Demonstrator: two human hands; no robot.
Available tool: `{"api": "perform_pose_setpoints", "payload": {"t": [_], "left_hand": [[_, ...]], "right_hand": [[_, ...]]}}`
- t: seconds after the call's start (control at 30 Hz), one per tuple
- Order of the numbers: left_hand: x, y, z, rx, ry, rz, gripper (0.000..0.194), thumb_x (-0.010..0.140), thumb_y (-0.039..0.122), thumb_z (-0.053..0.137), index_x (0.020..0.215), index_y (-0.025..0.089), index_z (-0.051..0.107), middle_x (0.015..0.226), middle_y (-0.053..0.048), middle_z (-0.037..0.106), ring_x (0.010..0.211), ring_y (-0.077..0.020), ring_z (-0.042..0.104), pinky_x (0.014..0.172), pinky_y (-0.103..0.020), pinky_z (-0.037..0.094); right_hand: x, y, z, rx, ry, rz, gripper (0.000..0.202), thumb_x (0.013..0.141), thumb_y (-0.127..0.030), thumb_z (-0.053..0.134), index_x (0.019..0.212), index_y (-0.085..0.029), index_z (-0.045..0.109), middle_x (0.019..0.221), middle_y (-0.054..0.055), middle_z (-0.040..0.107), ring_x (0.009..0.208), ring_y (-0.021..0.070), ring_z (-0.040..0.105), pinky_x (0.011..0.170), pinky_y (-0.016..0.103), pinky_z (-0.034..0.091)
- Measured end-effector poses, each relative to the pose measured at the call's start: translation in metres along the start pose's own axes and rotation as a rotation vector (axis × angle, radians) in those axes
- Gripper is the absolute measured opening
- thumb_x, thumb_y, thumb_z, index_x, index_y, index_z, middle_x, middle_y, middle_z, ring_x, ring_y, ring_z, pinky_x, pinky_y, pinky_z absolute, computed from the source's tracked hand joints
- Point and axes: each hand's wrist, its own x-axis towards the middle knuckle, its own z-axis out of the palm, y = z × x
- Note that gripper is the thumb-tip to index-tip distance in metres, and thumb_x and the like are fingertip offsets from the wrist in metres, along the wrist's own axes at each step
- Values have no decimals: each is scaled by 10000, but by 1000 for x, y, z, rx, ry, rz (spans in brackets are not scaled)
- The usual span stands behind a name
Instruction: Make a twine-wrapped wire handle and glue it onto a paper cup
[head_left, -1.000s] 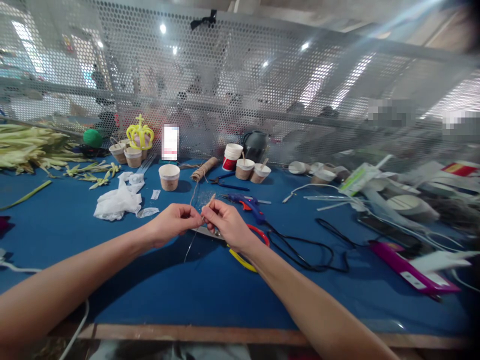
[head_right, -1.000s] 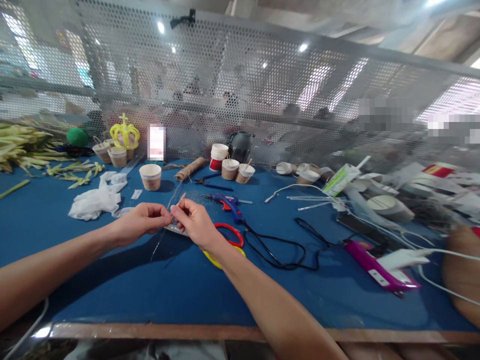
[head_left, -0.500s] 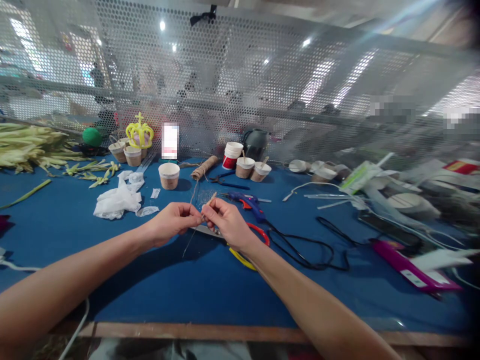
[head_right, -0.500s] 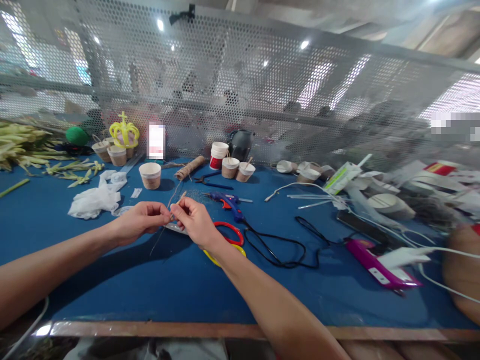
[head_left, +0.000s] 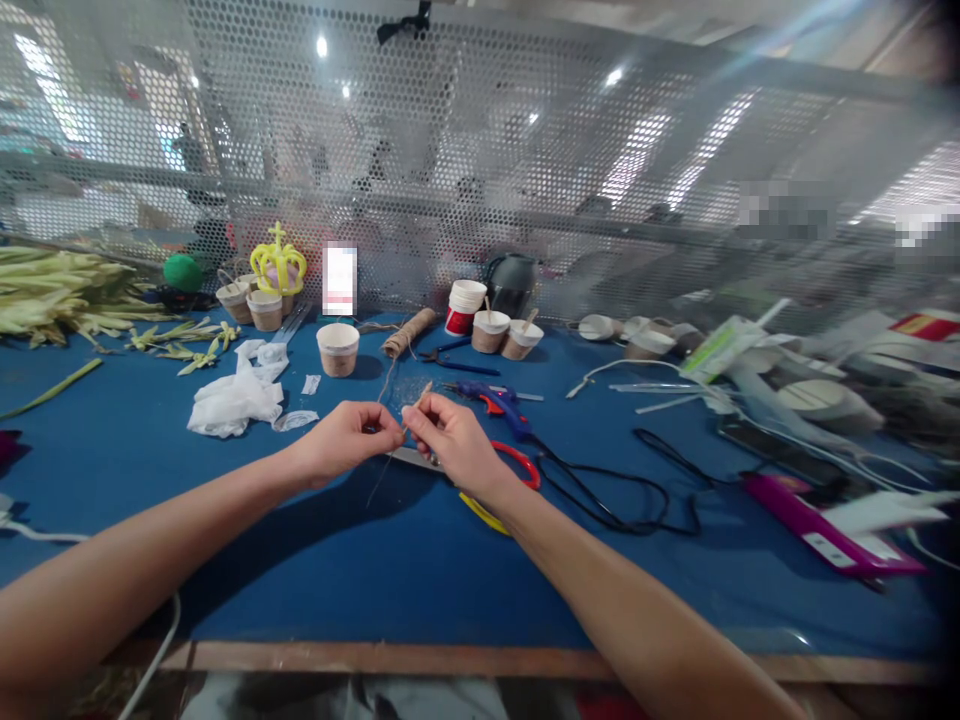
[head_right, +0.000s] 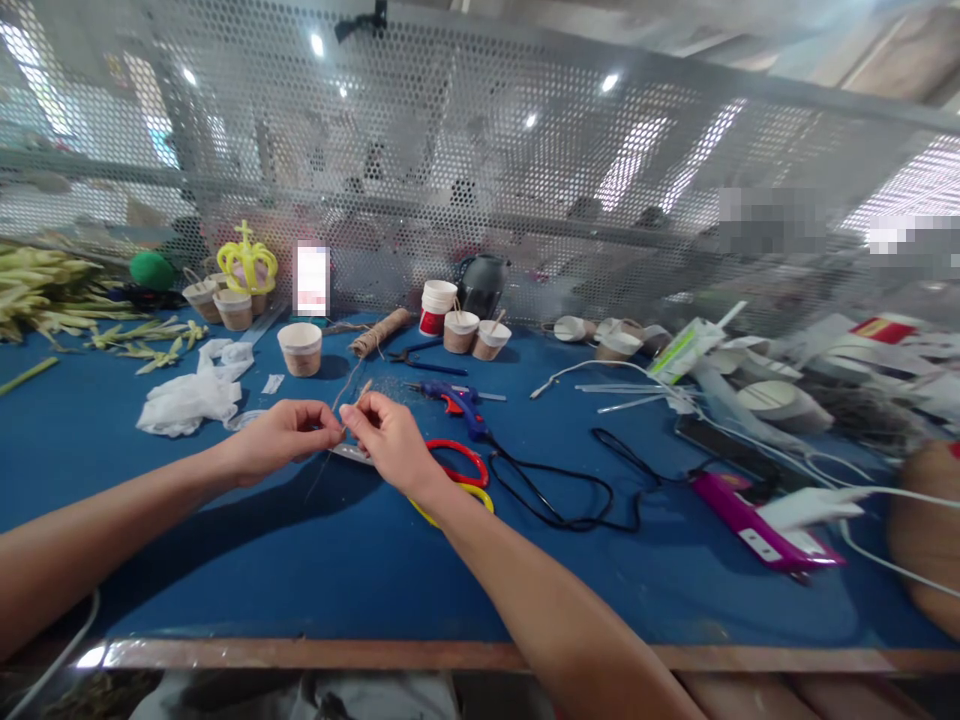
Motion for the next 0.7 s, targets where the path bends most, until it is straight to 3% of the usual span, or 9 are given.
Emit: {"api": "perform_pose_setpoints", "payload": {"t": [0.3,0.53,0.7], "left_hand": [[1,-4,0,79,39,85,187,668,292,554,607,134,475,523,53,431,482,-55,327,453,-187,228],[0,1,-2,-2,-15,-1,197,674,303,557,602,135,486,466,71,363,426,-43,251,411,-198,159],[0,0,-3,5,-45,16,183,686,295,555,639,123,509,499,62,374,449,-45,257,417,-198,162]], "right_hand": [[0,-1,-1,-22,21,20,300,749,-436,515,622,-179,427,485,-53,423,442,74,420,421,205,359],[0,-3,-2,122,-112,-2,255,733,-407,546,686,-167,473,585,-35,481,513,79,471,481,215,409],[1,-2,-3,57,-79,11,272,738,-413,536,652,-169,450,520,-51,448,466,71,444,443,203,378]]}}
